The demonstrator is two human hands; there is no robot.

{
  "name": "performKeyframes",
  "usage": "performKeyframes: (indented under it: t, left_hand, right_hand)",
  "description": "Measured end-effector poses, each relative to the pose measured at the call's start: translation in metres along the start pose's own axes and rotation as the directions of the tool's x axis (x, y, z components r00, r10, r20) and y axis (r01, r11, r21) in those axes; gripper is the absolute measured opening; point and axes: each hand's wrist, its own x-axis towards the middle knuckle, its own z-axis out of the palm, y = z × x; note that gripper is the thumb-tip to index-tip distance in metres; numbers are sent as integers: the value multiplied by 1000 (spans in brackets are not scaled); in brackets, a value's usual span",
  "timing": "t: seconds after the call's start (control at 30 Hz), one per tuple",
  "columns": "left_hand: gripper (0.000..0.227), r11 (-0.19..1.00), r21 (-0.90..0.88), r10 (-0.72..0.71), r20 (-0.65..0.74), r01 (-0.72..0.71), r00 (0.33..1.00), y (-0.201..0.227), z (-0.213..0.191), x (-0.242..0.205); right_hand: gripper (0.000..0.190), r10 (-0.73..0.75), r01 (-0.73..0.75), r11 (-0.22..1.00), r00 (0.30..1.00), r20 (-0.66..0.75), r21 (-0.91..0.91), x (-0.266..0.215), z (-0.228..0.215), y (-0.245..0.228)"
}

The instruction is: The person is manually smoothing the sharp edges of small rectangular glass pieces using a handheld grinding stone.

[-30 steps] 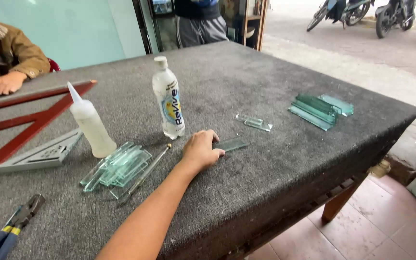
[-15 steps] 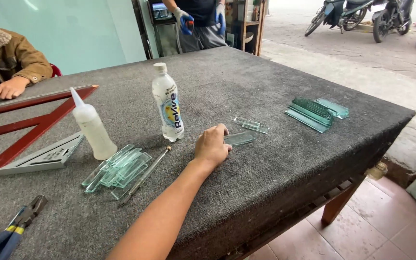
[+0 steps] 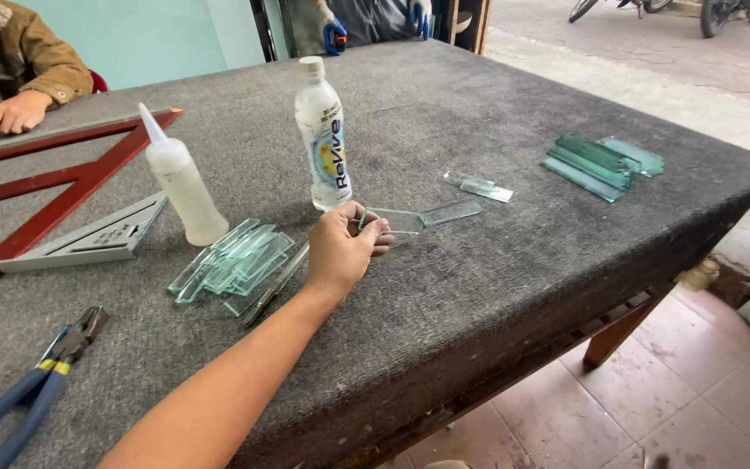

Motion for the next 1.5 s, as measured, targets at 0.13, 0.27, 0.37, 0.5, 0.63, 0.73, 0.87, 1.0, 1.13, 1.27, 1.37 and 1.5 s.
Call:
performKeyframes:
  t: [0.13, 0.27, 0.37, 0.5, 0.63, 0.73, 0.87, 1.0, 1.13, 1.27, 1.37, 1.5]
  left_hand:
    - [9, 982, -186, -58, -85, 41, 995, -13, -10, 3]
    - [12, 967, -246, -94, -87, 70, 992, -14, -16, 4]
    - [12, 985, -172, 8, -82, -22, 997, -28, -16, 7]
    - [15, 998, 11, 61, -58, -61, 996, -25, -21, 10]
    - [40, 967, 209, 177, -142, -145, 974, -24, -24, 17]
    - [30, 968, 185, 195, -122, -171, 973, -18, -27, 8]
    - [22, 965, 152, 229, -86, -215, 970, -14, -20, 8]
    - [33, 962, 107, 257, -43, -251, 966, -7, -30, 9]
    - [22, 968, 207, 161, -86, -140, 983, -11, -23, 9]
    - [15, 974, 226, 54, -100, -30, 994, -3, -20, 1]
    - [17, 978, 203, 59, -99, -38, 993, -15, -25, 7]
    - [25, 977, 199, 87, -54, -74, 995, -18, -27, 8]
  right_hand:
    - [88, -6, 6, 1000, 1000, 12, 11, -58, 19, -116]
    - [50, -286, 94, 895, 871, 400, 435, -169, -2, -388]
    - [36, -695, 341, 696, 543, 472, 632, -214, 27, -477]
    - [50, -889, 632, 459, 325, 324, 625, -236, 120, -498]
    - [55, -896, 669, 437, 265, 355, 602, -257, 155, -515]
    - [54, -834, 643, 546, 359, 418, 537, -252, 158, -518]
    - [55, -761, 584, 648, 498, 415, 488, -240, 166, -520]
    - [48, -890, 622, 454, 343, 300, 638, -272, 155, -524]
    - [53, -822, 584, 569, 412, 393, 578, -247, 168, -516]
    - [59, -690, 498, 722, 463, 556, 481, -242, 151, -522]
    - [58, -753, 492, 650, 317, 576, 579, -249, 146, -513]
    - [65, -723, 567, 643, 227, 652, 516, -240, 155, -512]
